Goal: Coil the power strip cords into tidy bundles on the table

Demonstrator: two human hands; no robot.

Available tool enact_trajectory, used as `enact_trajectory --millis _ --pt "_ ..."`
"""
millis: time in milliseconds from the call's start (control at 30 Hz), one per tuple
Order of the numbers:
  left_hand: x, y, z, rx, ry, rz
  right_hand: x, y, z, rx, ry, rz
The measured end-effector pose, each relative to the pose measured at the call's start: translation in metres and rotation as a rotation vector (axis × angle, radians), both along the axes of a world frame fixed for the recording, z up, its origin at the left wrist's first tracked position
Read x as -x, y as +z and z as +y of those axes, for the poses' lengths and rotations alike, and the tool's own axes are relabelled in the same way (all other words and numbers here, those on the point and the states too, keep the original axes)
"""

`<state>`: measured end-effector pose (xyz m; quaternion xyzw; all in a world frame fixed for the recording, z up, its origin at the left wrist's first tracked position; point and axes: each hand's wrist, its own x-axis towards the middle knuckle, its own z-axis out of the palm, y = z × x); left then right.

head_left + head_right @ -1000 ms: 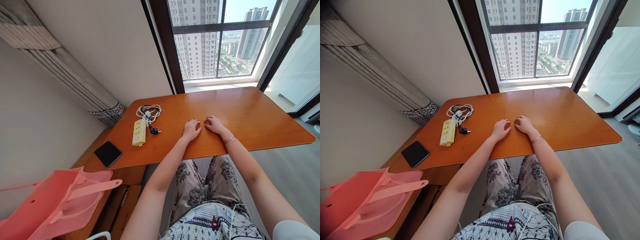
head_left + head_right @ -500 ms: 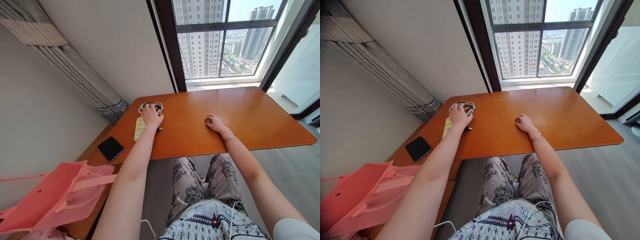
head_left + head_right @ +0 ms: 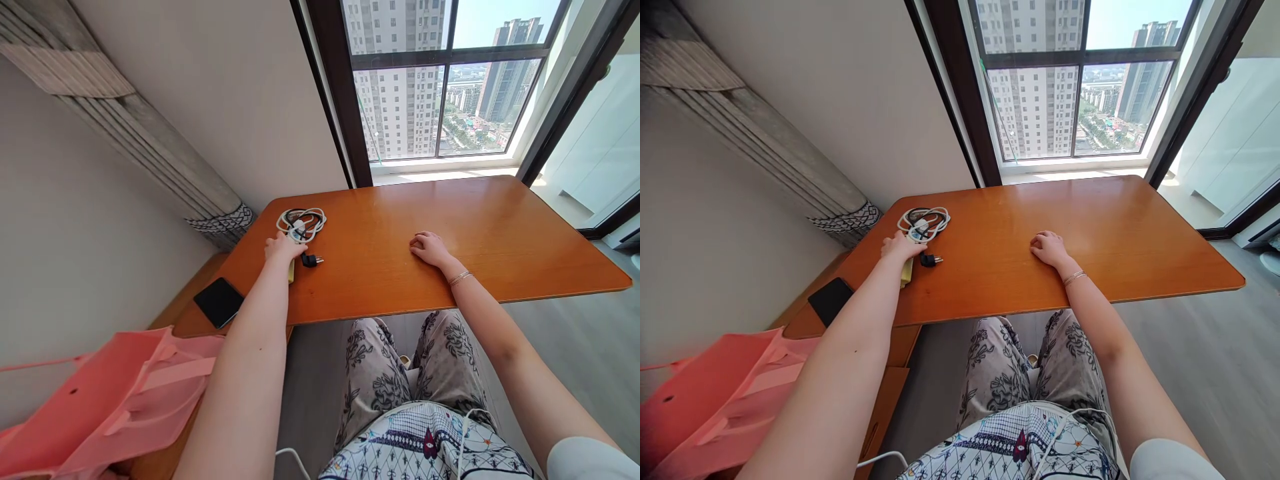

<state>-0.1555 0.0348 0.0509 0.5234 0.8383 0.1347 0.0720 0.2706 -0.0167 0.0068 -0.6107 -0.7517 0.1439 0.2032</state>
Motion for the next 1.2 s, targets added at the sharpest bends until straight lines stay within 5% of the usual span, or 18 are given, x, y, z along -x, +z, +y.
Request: enact_trajectory --millis 133,533,767,1000,1200 --pt "-0.005 0.0 -0.007 -0.007 0.073 -0.003 0.0 -0.001 0.001 -0.006 -0.005 0.006" --pt "-0.06 0.002 -0.004 -0.234 -0.263 -0.143 0.0 -0.003 0.003 -0.019 0.003 0.015" --pt "-0.11 0.003 -0.024 -0.343 -0.678 -0.249 0.0 -0.008 0.008 -0.07 -0.052 0.227" --pt "-0.156 0.013 -0.062 -0.27 -1.179 -0.314 -0.003 -0.012 0.017 -0.138 -0.182 0.528" --pt "-0.16 0.024 -0.061 -0.175 -1.245 -0.208 -0.004 -0.01 0.015 -0.072 -0.213 0.453"
